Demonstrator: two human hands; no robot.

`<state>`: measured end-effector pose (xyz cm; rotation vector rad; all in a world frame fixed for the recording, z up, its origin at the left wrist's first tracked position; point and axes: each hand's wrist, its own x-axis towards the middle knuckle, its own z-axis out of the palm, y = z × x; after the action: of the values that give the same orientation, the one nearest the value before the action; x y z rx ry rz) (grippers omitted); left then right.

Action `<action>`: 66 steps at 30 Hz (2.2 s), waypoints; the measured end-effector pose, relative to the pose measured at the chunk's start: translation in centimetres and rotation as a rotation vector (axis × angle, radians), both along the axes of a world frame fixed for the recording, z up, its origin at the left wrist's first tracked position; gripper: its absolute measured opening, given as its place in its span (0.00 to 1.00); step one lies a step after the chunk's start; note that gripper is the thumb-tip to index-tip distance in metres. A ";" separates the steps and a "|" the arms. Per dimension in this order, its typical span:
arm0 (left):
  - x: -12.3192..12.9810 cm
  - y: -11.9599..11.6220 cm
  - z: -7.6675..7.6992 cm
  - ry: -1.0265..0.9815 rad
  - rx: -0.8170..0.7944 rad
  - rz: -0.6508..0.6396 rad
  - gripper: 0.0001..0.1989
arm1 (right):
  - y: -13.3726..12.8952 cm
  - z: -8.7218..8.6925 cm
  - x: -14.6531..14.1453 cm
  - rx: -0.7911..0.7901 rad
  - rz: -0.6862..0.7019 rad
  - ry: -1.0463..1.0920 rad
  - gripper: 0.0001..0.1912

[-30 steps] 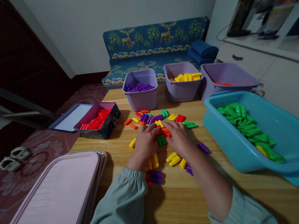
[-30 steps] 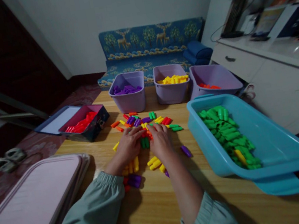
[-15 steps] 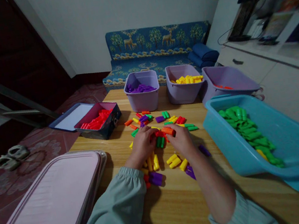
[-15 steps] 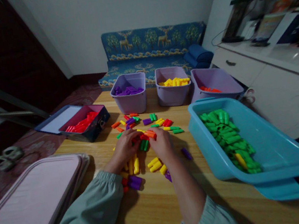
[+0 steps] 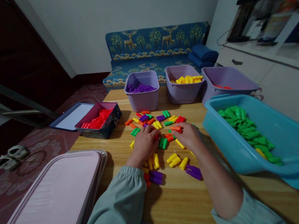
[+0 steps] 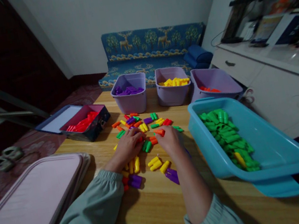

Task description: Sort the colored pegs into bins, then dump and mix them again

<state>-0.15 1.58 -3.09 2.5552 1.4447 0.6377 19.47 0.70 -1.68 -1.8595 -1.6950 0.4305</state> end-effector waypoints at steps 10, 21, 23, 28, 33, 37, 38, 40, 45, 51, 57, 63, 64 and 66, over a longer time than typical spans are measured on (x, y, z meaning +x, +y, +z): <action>0.2 0.3 -0.1 -0.509 -0.035 0.047 0.05 | -1.0 0.2 -0.4 0.022 0.268 -0.231 0.30; -0.1 0.3 1.1 -1.584 -0.766 0.063 0.20 | -0.6 -0.6 -1.5 0.048 0.184 -0.169 0.19; 0.0 0.2 1.0 -1.564 -0.757 0.074 0.19 | -0.4 -0.8 -1.5 0.047 0.161 -0.102 0.15; 0.5 -0.1 1.2 -1.432 -0.685 0.113 0.21 | 0.2 -1.0 -1.4 0.087 0.136 0.185 0.15; 0.8 -0.2 1.2 -1.248 -0.605 0.091 0.25 | 0.0 -0.6 -2.4 0.118 0.241 0.443 0.15; 0.7 -0.1 0.9 -1.206 -0.607 0.119 0.24 | -0.2 -0.5 -3.1 0.092 0.289 0.573 0.14; 0.7 0.0 0.9 -1.224 -0.596 0.133 0.23 | -0.2 -0.6 -3.2 0.090 0.289 0.577 0.13; 0.4 0.1 0.9 -1.262 -0.560 0.165 0.21 | -0.1 -0.8 -2.9 0.109 0.275 0.535 0.11; -0.9 0.8 0.6 -1.149 -0.443 0.245 0.21 | 0.1 -1.0 -1.6 0.120 0.099 0.268 0.09; -1.6 1.4 -0.3 -0.887 -0.234 0.195 0.16 | 0.1 -0.4 -0.9 0.105 0.030 0.026 0.10; -1.7 1.3 -0.2 -0.776 -0.055 0.290 0.10 | -1.5 2.6 -1.3 -0.006 0.257 -0.133 0.17; -1.1 0.5 1.3 -1.322 -0.512 0.222 0.24 | -3.0 3.0 -3.0 -0.183 0.444 -0.253 0.25; -1.1 0.3 1.7 -1.465 -0.625 0.169 0.27 | -2.9 2.9 -3.2 -0.177 0.430 -0.265 0.23; -1.1 0.1 2.6 -1.714 -0.812 0.053 0.31 | -2.7 2.7 -3.3 -0.166 0.390 -0.260 0.17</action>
<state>-1.25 1.64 -0.47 0.6824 0.7222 1.3035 16.14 -1.99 0.99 -1.7551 -2.2754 0.5132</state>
